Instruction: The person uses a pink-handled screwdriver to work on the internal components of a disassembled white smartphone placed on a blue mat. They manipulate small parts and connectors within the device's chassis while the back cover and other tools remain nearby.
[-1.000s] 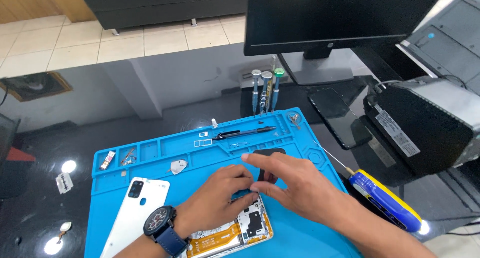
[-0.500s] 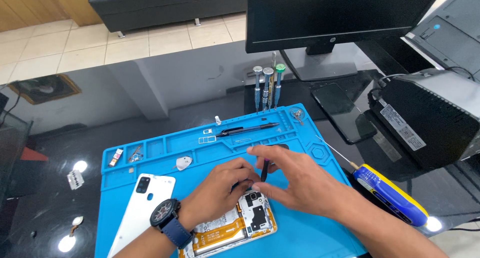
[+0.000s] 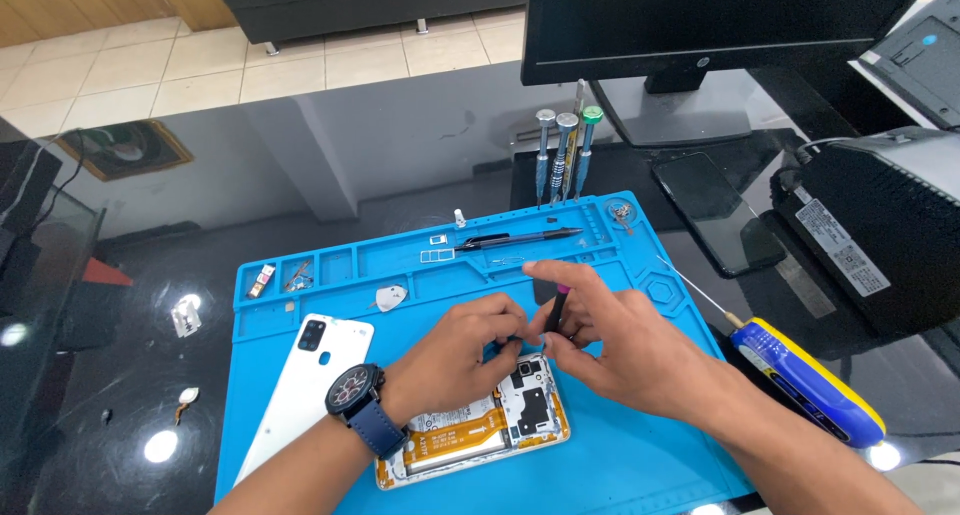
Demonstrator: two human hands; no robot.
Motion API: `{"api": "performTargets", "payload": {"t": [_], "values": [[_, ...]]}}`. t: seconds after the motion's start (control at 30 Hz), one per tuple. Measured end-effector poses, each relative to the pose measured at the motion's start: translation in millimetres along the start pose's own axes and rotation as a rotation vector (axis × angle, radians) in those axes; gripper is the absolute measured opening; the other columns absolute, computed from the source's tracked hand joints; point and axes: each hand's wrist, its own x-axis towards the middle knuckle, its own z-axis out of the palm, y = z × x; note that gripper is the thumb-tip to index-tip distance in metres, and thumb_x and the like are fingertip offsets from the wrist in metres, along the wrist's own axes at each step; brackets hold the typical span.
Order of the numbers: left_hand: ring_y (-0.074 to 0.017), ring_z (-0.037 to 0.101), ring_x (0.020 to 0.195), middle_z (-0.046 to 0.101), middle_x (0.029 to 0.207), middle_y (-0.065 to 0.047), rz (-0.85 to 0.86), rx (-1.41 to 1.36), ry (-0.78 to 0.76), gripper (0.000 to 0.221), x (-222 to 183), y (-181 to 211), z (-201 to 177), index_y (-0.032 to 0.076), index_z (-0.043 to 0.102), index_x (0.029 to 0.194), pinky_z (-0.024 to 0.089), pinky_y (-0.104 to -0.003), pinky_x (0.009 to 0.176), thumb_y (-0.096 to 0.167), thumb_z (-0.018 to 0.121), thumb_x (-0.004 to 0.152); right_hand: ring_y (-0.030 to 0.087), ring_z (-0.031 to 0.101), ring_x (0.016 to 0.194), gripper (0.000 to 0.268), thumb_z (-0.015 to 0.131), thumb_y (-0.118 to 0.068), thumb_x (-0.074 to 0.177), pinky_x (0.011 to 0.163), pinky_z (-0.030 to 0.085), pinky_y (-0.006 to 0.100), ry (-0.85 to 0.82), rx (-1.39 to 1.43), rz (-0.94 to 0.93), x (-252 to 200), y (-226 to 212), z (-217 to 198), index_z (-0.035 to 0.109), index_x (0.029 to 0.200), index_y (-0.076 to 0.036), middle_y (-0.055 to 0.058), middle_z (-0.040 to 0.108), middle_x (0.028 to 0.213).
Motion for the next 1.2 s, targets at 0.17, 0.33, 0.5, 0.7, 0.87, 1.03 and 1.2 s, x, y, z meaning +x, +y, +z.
{"api": "performTargets", "payload": {"t": [0.17, 0.33, 0.5, 0.7, 0.87, 1.03, 1.2], "values": [[-0.0178, 0.065, 0.093, 0.065, 0.107, -0.004, -0.071, -0.018, -0.042, 0.023, -1.7, 3.3, -2.8, 0.011, 0.072, 0.111, 0.058, -0.035, 0.069, 0.015, 0.056, 0.095, 0.015, 0.080, 0.078, 0.068, 0.070, -0.009, 0.091, 0.074, 0.070, 0.032, 0.029, -0.101, -0.062, 0.6, 4.5, 0.2, 0.038, 0.151, -0.017, 0.003, 0.080, 0.106], [-0.0181, 0.066, 0.093, 0.066, 0.107, -0.005, -0.052, -0.031, -0.033, 0.023, -2.6, 2.2, -1.7, 0.009, 0.072, 0.109, 0.058, -0.035, 0.069, 0.018, 0.056, 0.095, 0.021, 0.077, 0.087, 0.059, 0.069, -0.014, 0.095, 0.080, 0.073, 0.037, 0.023, -0.143, -0.081, -1.6, 2.5, -0.1, 0.048, 0.150, -0.018, 0.005, 0.071, 0.107], [-0.0222, 0.065, 0.095, 0.066, 0.104, -0.005, 0.025, 0.003, -0.007, 0.024, -3.2, 0.6, -0.3, 0.011, 0.076, 0.107, 0.055, -0.039, 0.080, 0.011, 0.056, 0.094, 0.016, 0.077, 0.084, 0.063, 0.072, -0.011, 0.092, 0.082, 0.071, 0.033, 0.074, -0.141, -0.084, -3.3, 5.0, -2.6, 0.046, 0.149, -0.017, 0.004, 0.074, 0.105], [-0.0216, 0.066, 0.097, 0.067, 0.106, -0.006, 0.056, -0.006, -0.003, 0.022, -4.2, -4.2, 1.1, 0.009, 0.075, 0.104, 0.058, -0.038, 0.082, 0.012, 0.056, 0.093, 0.017, 0.077, 0.085, 0.062, 0.070, -0.013, 0.093, 0.081, 0.071, 0.033, 0.048, -0.154, -0.068, -2.2, 7.8, 0.9, 0.045, 0.149, -0.017, 0.003, 0.074, 0.103], [-0.0211, 0.065, 0.097, 0.067, 0.106, -0.006, 0.027, 0.015, -0.019, 0.024, -4.7, -3.0, 0.1, 0.010, 0.075, 0.107, 0.057, -0.037, 0.081, 0.014, 0.056, 0.094, 0.018, 0.076, 0.080, 0.061, 0.070, -0.012, 0.093, 0.080, 0.072, 0.033, 0.073, -0.133, -0.068, -2.6, 7.7, 1.4, 0.045, 0.148, -0.016, 0.005, 0.073, 0.104], [-0.0213, 0.065, 0.098, 0.068, 0.106, -0.006, 0.044, 0.017, -0.013, 0.022, -5.1, -5.2, 1.2, 0.010, 0.075, 0.105, 0.056, -0.037, 0.082, 0.014, 0.057, 0.094, 0.017, 0.075, 0.080, 0.060, 0.071, -0.013, 0.093, 0.078, 0.071, 0.032, 0.068, -0.137, -0.062, -2.8, 8.7, 2.7, 0.046, 0.148, -0.016, 0.004, 0.074, 0.104], [-0.0203, 0.065, 0.098, 0.067, 0.106, -0.006, 0.031, 0.018, -0.023, 0.022, -5.2, -5.5, 0.8, 0.011, 0.075, 0.105, 0.057, -0.037, 0.080, 0.015, 0.057, 0.095, 0.018, 0.079, 0.086, 0.057, 0.071, -0.015, 0.094, 0.081, 0.071, 0.034, 0.053, -0.181, -0.087, -3.4, 9.4, 2.8, 0.048, 0.146, -0.015, 0.004, 0.075, 0.105]]}}
